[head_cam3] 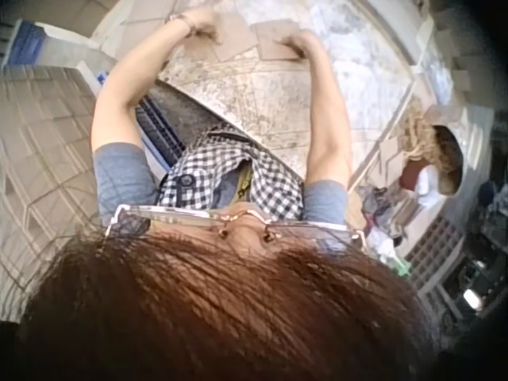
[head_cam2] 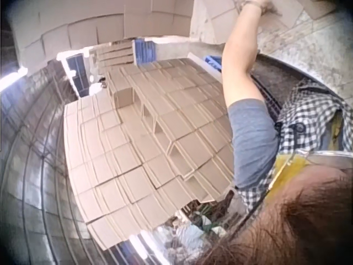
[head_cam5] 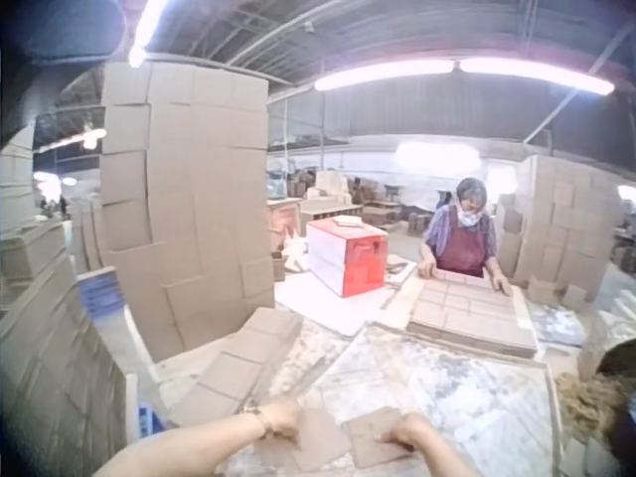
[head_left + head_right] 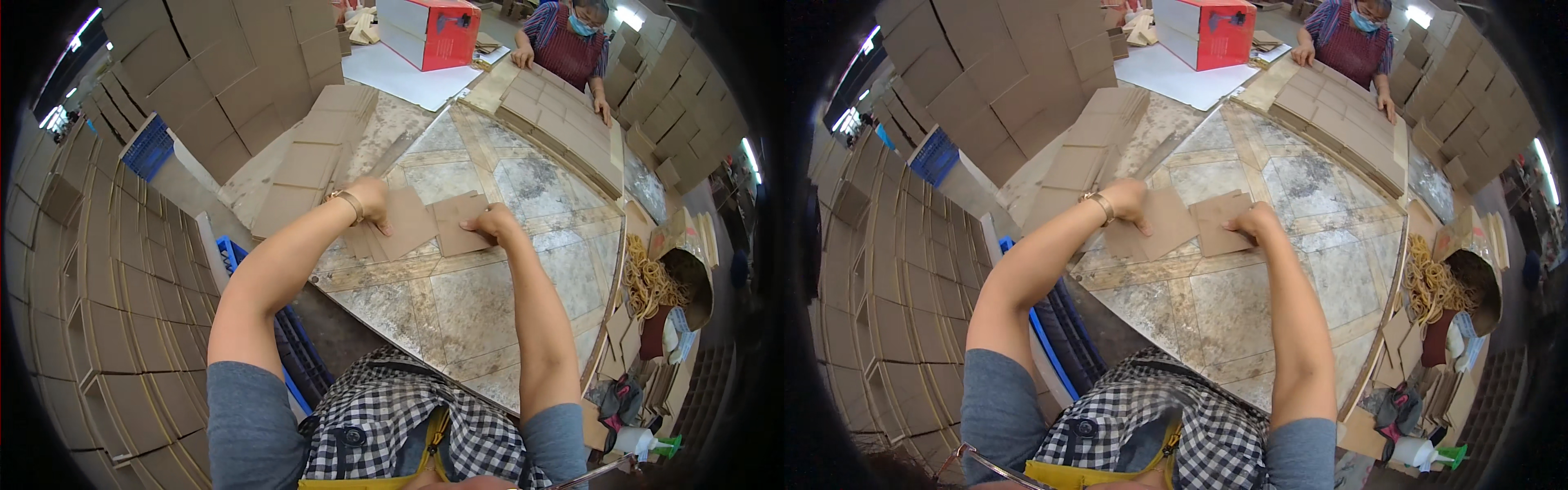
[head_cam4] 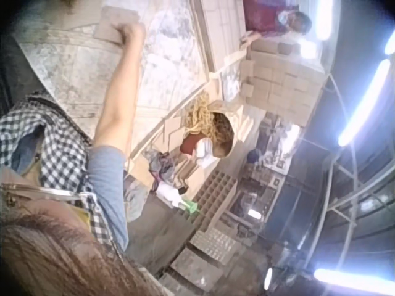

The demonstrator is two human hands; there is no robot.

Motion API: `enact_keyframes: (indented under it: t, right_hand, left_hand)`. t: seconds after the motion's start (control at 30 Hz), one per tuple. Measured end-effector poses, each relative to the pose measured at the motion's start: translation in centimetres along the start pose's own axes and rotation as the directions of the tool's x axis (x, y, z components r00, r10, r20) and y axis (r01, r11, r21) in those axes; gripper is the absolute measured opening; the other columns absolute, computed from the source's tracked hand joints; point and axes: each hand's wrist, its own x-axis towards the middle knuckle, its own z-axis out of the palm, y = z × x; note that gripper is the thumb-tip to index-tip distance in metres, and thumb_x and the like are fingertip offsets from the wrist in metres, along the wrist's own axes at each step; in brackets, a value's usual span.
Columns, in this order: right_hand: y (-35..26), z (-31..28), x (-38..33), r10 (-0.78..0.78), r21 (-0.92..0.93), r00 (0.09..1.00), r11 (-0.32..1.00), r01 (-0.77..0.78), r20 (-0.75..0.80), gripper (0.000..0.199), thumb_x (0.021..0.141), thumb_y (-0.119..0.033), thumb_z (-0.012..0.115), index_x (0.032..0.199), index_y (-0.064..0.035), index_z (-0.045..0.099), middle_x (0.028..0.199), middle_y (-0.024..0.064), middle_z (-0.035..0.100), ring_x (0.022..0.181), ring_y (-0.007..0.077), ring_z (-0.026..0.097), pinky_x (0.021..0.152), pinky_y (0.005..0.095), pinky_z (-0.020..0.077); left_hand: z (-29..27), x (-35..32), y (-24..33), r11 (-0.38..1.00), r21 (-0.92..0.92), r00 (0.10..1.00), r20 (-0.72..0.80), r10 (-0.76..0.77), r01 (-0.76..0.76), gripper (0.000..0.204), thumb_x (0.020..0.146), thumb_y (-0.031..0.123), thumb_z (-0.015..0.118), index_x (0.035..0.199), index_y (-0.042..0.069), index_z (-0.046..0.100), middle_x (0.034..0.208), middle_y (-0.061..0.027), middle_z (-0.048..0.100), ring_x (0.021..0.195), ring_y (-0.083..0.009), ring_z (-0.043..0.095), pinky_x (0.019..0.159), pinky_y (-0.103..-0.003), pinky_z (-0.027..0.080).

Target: Assembling small cardboard gift boxes by folding pre-cut sheets, applying glue, and securing them with rubber bands.

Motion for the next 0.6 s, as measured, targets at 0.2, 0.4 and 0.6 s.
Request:
enact_keyframes:
  t: [0.2,0.4,0.6]
  right_hand:
    - [2.6,-2.5,-3.1,-0.363,0.439,0.913,0.801,0.407,-0.185,0.039,0.08,-0.01,0.066,0.114,0.006,0.055,0.1,0.0139,0.065,0.087,0.0206,0.063,0.074,0.0324,0.051]
    - [5.0,-4.1,-8.6,-0.583,0.405,0.684,0.551,0.73,-0.44,0.028,0.091,-0.015,0.058,0.115,-0.0011,0.054,0.101,0.0095,0.064,0.088,0.0148,0.06,0.075,0.028,0.0492]
    - [7.2,-0.6,-11.7,-0.614,0.269,0.679,0.629,0.729,-0.403,0.025,0.095,-0.025,0.056,0.099,-0.001,0.059,0.078,0.0045,0.061,0.071,0.0104,0.053,0.065,0.0272,0.0455]
  left_hand:
    - [0.5,-5.6,1.2,0.897,-0.315,0.929,-0.298,0.217,-0.311,0.04,0.065,0.015,0.08,0.096,0.0,0.059,0.095,-0.0187,0.065,0.09,-0.0316,0.064,0.075,-0.038,0.051]
    - [2.7,-11.8,5.8,0.713,-0.055,0.611,-0.563,0.556,-0.699,0.029,0.07,0.003,0.068,0.09,0.002,0.048,0.089,-0.014,0.057,0.089,-0.0343,0.058,0.073,-0.043,0.047]
    - [5.8,-11.3,9.3,0.687,0.292,0.258,-0.773,0.579,-0.666,0.025,0.068,0.004,0.071,0.087,0.005,0.055,0.114,-0.0134,0.057,0.103,-0.0331,0.054,0.087,-0.045,0.041]
